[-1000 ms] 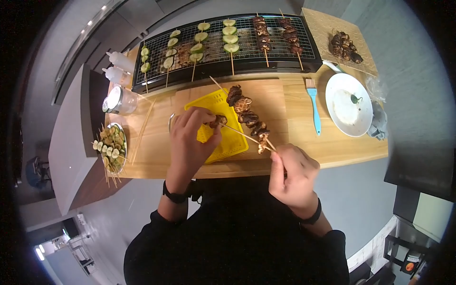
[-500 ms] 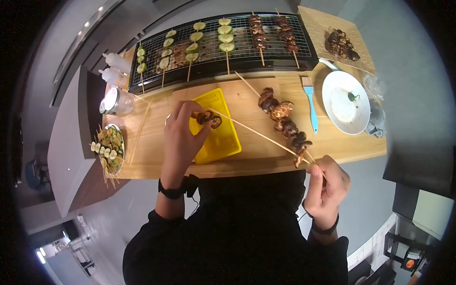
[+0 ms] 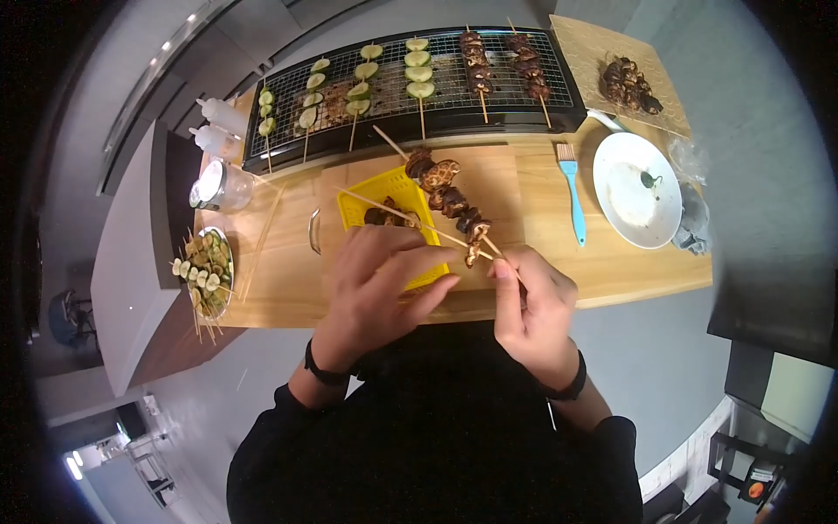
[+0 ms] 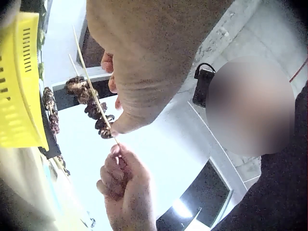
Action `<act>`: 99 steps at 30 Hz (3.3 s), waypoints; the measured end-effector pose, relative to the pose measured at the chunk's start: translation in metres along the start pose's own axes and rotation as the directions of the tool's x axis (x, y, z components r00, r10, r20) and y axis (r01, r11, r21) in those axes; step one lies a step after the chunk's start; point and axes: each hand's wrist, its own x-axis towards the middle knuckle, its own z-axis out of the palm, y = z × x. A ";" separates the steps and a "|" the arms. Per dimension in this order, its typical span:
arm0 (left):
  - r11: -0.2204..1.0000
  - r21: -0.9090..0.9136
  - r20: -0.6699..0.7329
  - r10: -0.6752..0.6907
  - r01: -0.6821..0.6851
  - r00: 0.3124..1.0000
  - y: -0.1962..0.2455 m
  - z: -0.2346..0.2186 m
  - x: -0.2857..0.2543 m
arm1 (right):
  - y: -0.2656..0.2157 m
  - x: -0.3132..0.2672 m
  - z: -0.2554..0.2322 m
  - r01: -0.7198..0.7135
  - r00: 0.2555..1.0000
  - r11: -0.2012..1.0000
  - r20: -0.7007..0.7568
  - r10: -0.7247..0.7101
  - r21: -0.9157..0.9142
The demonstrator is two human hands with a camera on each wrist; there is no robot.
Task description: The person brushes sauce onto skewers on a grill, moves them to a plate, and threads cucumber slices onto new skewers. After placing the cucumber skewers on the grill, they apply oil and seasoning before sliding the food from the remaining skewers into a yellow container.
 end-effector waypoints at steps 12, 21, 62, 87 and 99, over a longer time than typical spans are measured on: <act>0.989 0.052 -0.020 0.137 -0.135 0.990 -0.004 0.022 0.006 | -0.003 -0.006 -0.003 -0.078 0.995 0.997 0.061 0.078 -0.005; 0.991 0.073 -0.057 0.120 -0.115 0.991 -0.007 0.023 0.006 | -0.002 -0.008 0.003 -0.041 0.999 0.999 0.026 0.041 -0.005; 0.948 0.287 0.099 -0.169 0.135 0.981 -0.069 -0.019 -0.003 | 0.029 -0.031 -0.090 -0.315 0.905 0.947 -0.279 0.320 0.065; -0.352 -0.601 0.794 -0.162 0.718 0.586 0.045 0.140 0.023 | 0.055 -0.042 -0.083 -0.273 0.807 0.926 -0.462 0.368 0.261; -0.725 -0.347 0.912 -0.114 0.595 0.394 0.029 0.197 0.034 | 0.062 -0.057 -0.111 -0.240 0.791 0.935 -0.506 0.344 0.261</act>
